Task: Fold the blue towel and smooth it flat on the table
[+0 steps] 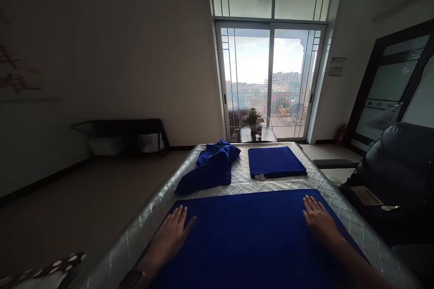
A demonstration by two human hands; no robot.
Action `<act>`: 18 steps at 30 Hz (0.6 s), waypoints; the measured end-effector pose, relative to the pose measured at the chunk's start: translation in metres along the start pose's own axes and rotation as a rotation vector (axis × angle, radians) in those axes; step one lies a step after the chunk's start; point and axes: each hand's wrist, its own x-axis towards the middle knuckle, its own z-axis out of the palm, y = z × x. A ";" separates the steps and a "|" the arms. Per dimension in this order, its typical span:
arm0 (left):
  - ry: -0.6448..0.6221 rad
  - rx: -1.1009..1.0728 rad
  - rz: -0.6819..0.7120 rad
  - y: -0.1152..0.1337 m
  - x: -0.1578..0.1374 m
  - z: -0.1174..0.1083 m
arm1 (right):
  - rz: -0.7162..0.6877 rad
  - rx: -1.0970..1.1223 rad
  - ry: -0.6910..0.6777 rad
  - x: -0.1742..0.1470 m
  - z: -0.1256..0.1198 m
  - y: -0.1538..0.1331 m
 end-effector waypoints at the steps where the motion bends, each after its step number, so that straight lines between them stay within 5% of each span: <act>1: -0.047 -0.047 0.049 0.026 0.009 -0.007 | -0.038 0.041 -0.012 0.005 -0.005 -0.025; 6: -0.066 -0.273 0.332 0.165 0.051 -0.027 | -0.261 0.274 -0.108 0.036 -0.014 -0.142; 10: -0.045 -0.295 0.365 0.215 0.068 -0.011 | -0.279 0.299 -0.144 0.048 0.001 -0.174; 14: -0.116 -0.278 0.348 0.193 0.070 0.005 | -0.240 0.262 -0.164 0.049 0.009 -0.145; 18: -0.139 -0.238 0.223 0.115 0.061 0.008 | -0.093 0.162 -0.132 0.049 0.007 -0.058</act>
